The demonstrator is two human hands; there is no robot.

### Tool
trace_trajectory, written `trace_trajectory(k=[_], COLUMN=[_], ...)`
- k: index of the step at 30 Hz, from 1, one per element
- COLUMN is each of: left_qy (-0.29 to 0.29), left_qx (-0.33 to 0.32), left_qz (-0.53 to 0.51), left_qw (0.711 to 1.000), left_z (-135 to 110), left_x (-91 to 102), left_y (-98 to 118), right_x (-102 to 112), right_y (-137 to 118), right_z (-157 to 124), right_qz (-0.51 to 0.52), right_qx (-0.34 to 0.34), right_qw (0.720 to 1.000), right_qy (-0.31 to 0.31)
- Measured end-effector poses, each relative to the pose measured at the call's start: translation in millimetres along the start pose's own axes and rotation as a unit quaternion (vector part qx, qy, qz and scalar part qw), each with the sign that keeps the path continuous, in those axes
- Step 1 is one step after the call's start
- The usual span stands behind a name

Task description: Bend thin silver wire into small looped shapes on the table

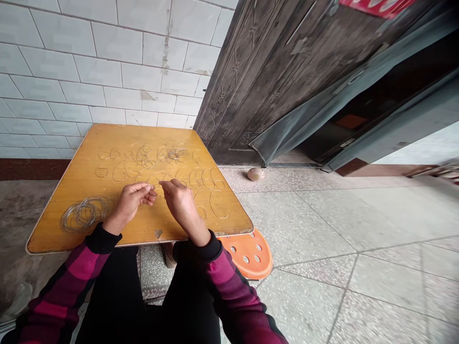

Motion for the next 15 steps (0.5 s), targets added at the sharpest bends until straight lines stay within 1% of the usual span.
trace_trajectory(k=[6,9,12,15], left_qy=[0.005,0.003,0.016,0.038], left_qx=[0.007,0.006,-0.007,-0.021], left_qz=[0.018,0.021,0.016,0.001], left_qw=[1.0,1.0,1.0,0.999], left_z=[-0.5,-0.5,-0.2,-0.1], left_x=[-3.8,-3.4,0.2,4.8], left_y=[1.7,0.6,1.5,3.6], right_x=[3.8,4.3,6.5,7.4], right_y=[-7.1,-7.9,-5.3,0.9], right_z=[1.9,4.2,3.9,-1.7], right_qz=[-0.081,-0.086,-0.022,0.105], right_qx=[-0.03,-0.027,-0.005,0.036], right_qw=[0.996,0.996,1.0,0.993], right_qy=[-0.033,-0.029,0.008,0.049])
Point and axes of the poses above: each hand's wrist, its own z-axis towards the middle knuckle, its own x-axis out of the back of the hand, y = z × x, the point moved 7 cm from there along z, towards the middle knuckle, and after that the axes turned 14 degrees about -y, right-handed, at the moved point
